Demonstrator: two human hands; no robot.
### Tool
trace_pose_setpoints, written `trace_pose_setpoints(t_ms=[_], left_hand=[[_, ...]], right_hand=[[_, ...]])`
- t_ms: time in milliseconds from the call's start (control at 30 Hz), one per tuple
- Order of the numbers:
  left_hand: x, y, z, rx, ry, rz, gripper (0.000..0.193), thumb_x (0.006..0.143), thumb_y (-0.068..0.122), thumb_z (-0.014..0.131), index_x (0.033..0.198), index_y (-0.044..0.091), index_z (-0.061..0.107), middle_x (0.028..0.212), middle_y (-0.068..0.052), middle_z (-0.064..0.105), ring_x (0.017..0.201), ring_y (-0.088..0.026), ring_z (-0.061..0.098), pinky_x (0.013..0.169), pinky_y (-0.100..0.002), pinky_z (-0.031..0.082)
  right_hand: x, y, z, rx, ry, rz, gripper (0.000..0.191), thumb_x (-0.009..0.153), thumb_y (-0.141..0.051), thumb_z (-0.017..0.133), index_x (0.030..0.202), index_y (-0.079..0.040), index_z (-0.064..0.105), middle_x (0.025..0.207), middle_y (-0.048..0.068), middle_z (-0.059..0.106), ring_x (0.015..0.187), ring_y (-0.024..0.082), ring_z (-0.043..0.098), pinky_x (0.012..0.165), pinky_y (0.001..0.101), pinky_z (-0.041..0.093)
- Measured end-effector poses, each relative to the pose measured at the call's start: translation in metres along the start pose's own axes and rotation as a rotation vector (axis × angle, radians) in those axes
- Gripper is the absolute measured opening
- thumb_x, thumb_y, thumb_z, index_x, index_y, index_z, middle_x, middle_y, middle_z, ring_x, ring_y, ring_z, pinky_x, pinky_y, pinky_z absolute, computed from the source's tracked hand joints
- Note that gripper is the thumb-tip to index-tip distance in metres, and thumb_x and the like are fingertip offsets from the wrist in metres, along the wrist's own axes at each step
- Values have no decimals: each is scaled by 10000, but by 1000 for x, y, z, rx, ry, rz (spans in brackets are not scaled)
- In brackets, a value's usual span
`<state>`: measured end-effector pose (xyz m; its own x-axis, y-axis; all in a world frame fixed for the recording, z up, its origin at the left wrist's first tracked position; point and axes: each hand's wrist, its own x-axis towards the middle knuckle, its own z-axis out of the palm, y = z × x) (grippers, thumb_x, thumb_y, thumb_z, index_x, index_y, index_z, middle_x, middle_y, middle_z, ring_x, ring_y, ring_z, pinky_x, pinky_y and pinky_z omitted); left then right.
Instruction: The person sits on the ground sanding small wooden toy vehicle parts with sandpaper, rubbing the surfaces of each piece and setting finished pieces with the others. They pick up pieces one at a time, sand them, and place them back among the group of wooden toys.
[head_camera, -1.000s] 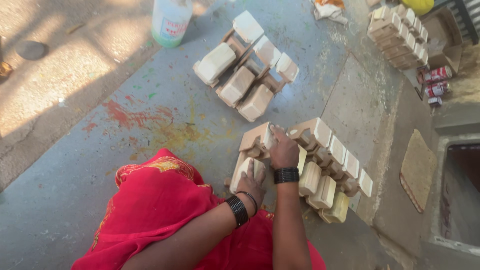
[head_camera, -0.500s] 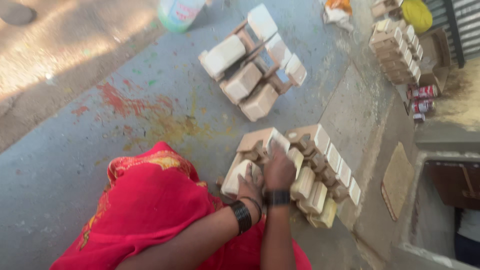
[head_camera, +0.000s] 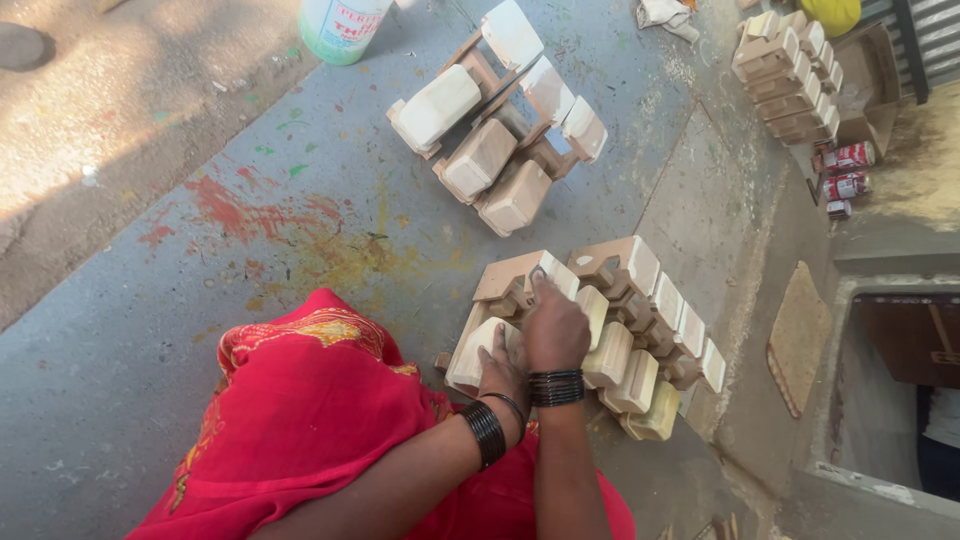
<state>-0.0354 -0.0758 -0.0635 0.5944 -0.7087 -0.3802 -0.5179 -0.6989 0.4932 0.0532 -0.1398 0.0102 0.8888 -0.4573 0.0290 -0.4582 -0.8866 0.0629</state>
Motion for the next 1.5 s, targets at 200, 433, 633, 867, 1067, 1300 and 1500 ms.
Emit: trace_pose_setpoints(t_ms=[200, 433, 633, 867, 1067, 1300, 1500], left_hand=[[11, 2, 7, 117, -55, 6, 608, 1046, 271, 463, 1595, 69, 298, 1720, -145, 152, 1532, -560, 44, 1116, -692, 290], [-3, -2, -8, 54, -36, 30, 571, 1053, 287, 453, 1571, 57, 386, 1689, -137, 212, 1520, -562, 65, 1106, -689, 299], [-12, -6, -27, 21, -72, 21, 588, 1041, 331, 475, 1563, 68, 407, 1679, -131, 203, 1521, -550, 48, 1127, -695, 271], [-7, -5, -13, 56, -53, 17, 521, 1048, 267, 483, 1540, 100, 441, 1709, -83, 199, 1535, -535, 67, 1118, -688, 298], [3, -6, -3, -11, -35, 28, 665, 1017, 312, 485, 1618, 107, 290, 1644, -123, 228, 1509, -541, 51, 1101, -695, 292], [-12, -24, -41, -18, -24, 86, 515, 994, 245, 514, 1488, 106, 487, 1632, -116, 322, 1525, -466, 181, 1048, -606, 406], [-18, -92, -131, -138, 357, -126, 240, 1006, 246, 532, 1081, 216, 757, 1159, -59, 708, 1119, -280, 648, 987, -489, 470]], right_hand=[[1, -11, 5, -1, 157, -136, 272, 941, -192, 580, 1126, -177, 779, 984, 195, 747, 845, 416, 716, 715, 515, 579], [-11, 5, 2, 165, 97, -50, 390, 907, -105, 560, 1227, -212, 755, 1019, 185, 731, 877, 380, 736, 767, 467, 610], [-27, 33, 6, 32, 76, 161, 409, 927, -121, 594, 1283, -252, 747, 951, 190, 737, 849, 403, 710, 752, 497, 575], [-33, 36, 3, 135, 156, -11, 309, 920, -125, 608, 1153, -229, 782, 1048, 146, 753, 892, 384, 727, 775, 485, 590], [-31, 27, 9, 88, 110, -118, 411, 864, -53, 581, 1196, -215, 762, 1072, 160, 754, 905, 385, 728, 793, 504, 580], [-27, 24, 2, 211, 211, -265, 403, 872, -16, 535, 1186, -161, 744, 1163, 171, 745, 989, 371, 729, 835, 476, 593], [-133, 23, 12, 237, 182, -317, 447, 932, -8, 497, 1332, -79, 683, 1288, 165, 687, 1138, 355, 700, 919, 449, 575]])
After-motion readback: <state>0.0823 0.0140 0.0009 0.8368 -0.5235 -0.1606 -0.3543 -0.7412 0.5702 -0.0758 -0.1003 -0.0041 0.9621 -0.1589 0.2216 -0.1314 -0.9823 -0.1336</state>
